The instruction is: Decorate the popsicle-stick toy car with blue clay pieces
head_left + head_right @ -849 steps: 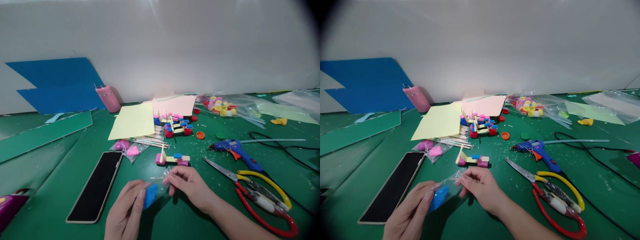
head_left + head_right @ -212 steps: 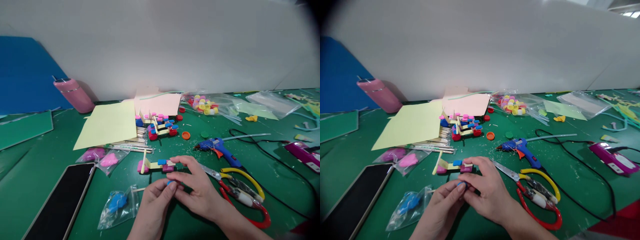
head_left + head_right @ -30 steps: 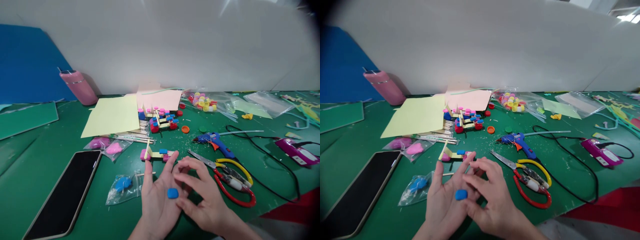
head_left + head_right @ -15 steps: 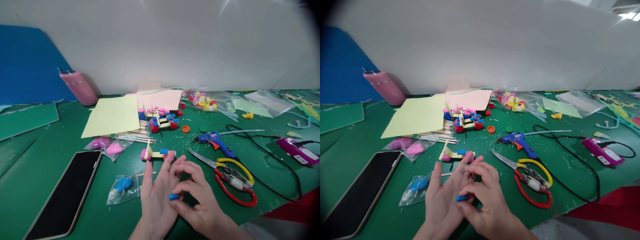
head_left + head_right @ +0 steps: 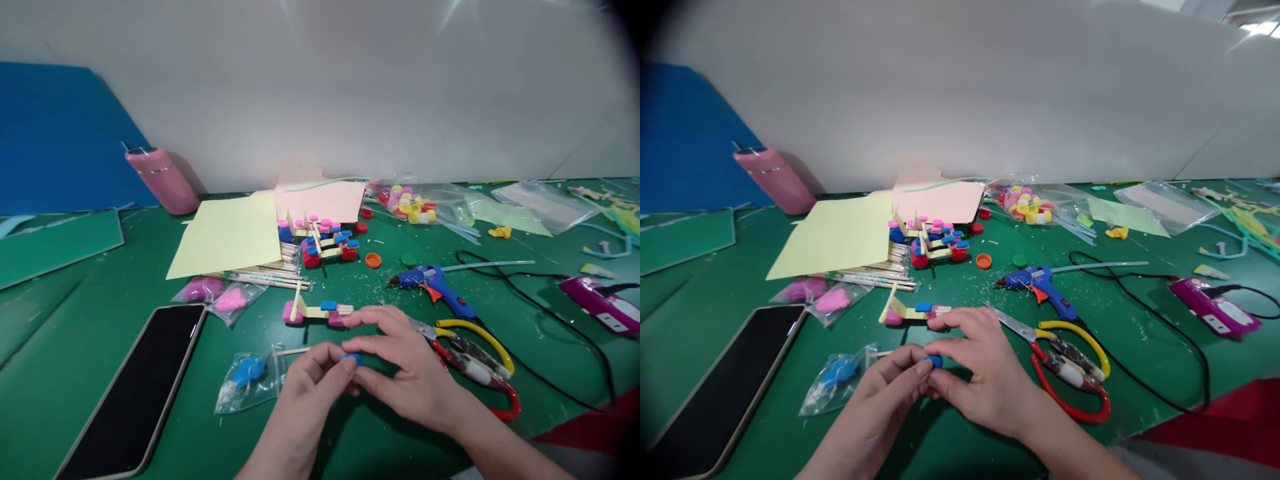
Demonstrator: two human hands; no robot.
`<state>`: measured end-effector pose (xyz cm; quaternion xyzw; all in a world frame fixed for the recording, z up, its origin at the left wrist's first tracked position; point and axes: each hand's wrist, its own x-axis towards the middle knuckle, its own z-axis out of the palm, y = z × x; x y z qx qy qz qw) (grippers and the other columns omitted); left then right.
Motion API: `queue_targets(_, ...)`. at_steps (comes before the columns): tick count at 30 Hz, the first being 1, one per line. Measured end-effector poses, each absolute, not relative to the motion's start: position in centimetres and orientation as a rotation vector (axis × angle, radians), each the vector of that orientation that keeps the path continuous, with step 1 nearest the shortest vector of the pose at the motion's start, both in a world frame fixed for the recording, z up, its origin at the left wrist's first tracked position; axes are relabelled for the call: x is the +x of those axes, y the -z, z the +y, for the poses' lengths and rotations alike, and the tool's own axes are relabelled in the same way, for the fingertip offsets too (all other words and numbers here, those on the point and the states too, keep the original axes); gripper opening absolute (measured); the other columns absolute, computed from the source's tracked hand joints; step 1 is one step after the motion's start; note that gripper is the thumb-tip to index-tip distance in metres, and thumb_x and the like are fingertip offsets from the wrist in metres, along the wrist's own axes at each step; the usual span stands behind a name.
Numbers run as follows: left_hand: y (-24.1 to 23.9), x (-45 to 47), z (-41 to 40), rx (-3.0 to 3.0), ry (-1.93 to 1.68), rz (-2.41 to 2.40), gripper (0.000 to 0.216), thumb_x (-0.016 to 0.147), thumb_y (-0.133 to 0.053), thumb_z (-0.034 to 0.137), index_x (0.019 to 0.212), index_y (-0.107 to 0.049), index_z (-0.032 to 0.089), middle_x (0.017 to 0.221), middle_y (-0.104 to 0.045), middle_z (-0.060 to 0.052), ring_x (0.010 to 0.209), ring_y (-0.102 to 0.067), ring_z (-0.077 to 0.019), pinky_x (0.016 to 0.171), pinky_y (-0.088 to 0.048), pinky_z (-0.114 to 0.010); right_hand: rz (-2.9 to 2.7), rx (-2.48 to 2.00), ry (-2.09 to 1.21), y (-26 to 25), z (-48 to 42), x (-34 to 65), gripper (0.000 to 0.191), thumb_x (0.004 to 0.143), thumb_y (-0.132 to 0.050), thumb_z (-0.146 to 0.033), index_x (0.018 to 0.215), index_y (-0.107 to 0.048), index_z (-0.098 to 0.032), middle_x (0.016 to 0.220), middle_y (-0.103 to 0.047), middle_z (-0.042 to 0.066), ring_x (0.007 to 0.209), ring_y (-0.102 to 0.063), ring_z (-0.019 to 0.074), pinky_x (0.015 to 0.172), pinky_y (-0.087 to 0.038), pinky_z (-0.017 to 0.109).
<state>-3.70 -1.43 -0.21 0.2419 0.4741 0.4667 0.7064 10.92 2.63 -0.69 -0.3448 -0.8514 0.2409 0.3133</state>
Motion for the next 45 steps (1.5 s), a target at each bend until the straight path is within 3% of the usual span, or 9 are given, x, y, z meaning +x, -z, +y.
queue_targets(4, 0.3, -4.1, -0.6, 0.494, -1.019, 1.026, 0.019, 0.071, -0.06, 0.024, 0.055, -0.057, 0.014, 0.053, -0.053, 0.001, 0.054, -0.046, -0.0096, 0.058, -0.036, -0.023, -2.234, -0.862, -0.571, 1.3, 3.1, 10.5, 0.031, 0.072, -0.063, -0.027, 0.102, -0.058, -0.023, 0.113, -0.054, 0.006, 0.107, -0.047, 0.0217, 0.089, -0.035, 0.04)
queue_targets(12, 1.1, -4.3, 0.2, 0.467, -1.013, 0.984, 0.012, 0.067, -0.064, 0.024, 0.065, -0.065, 0.012, 0.056, -0.059, -0.001, 0.055, -0.048, -0.0107, 0.06, -0.037, -0.025, -2.118, -0.869, -0.646, 2.5, 3.4, 9.9, 0.023, 0.072, -0.06, -0.018, 0.095, -0.062, -0.022, 0.105, -0.056, 0.005, 0.103, -0.049, 0.0188, 0.088, -0.039, 0.034)
queue_targets(21, 1.7, -4.7, 0.3, 0.43, -0.974, 1.024, 0.014, 0.062, -0.069, 0.023, 0.055, -0.064, 0.012, 0.053, -0.059, -0.001, 0.055, -0.047, -0.0096, 0.059, -0.037, -0.023, -2.146, -0.83, -0.745, 2.9, 3.6, 9.7, 0.029, 0.071, -0.062, -0.02, 0.1, -0.061, -0.022, 0.109, -0.054, 0.005, 0.105, -0.047, 0.0188, 0.09, -0.039, 0.034)
queue_targets(35, 1.9, -4.9, 0.3, 0.486, -0.948, 0.97, 0.012, 0.063, -0.068, 0.024, 0.061, -0.067, 0.012, 0.055, -0.06, -0.003, 0.055, -0.048, -0.0111, 0.059, -0.037, -0.025, -2.076, -0.813, -0.757, 3.2, 3.6, 9.9, 0.027, 0.072, -0.06, -0.015, 0.097, -0.061, -0.023, 0.105, -0.055, 0.005, 0.102, -0.05, 0.0185, 0.089, -0.041, 0.034)
queue_targets(45, 2.1, -4.7, 0.3, 0.474, -0.965, 1.014, 0.017, 0.062, -0.068, 0.025, 0.052, -0.065, 0.011, 0.054, -0.058, -0.002, 0.056, -0.048, -0.011, 0.059, -0.038, -0.024, -2.108, -0.815, -0.734, 3.1, 3.5, 9.8, 0.028, 0.071, -0.059, -0.015, 0.097, -0.062, -0.025, 0.106, -0.054, 0.005, 0.104, -0.048, 0.0194, 0.089, -0.04, 0.036)
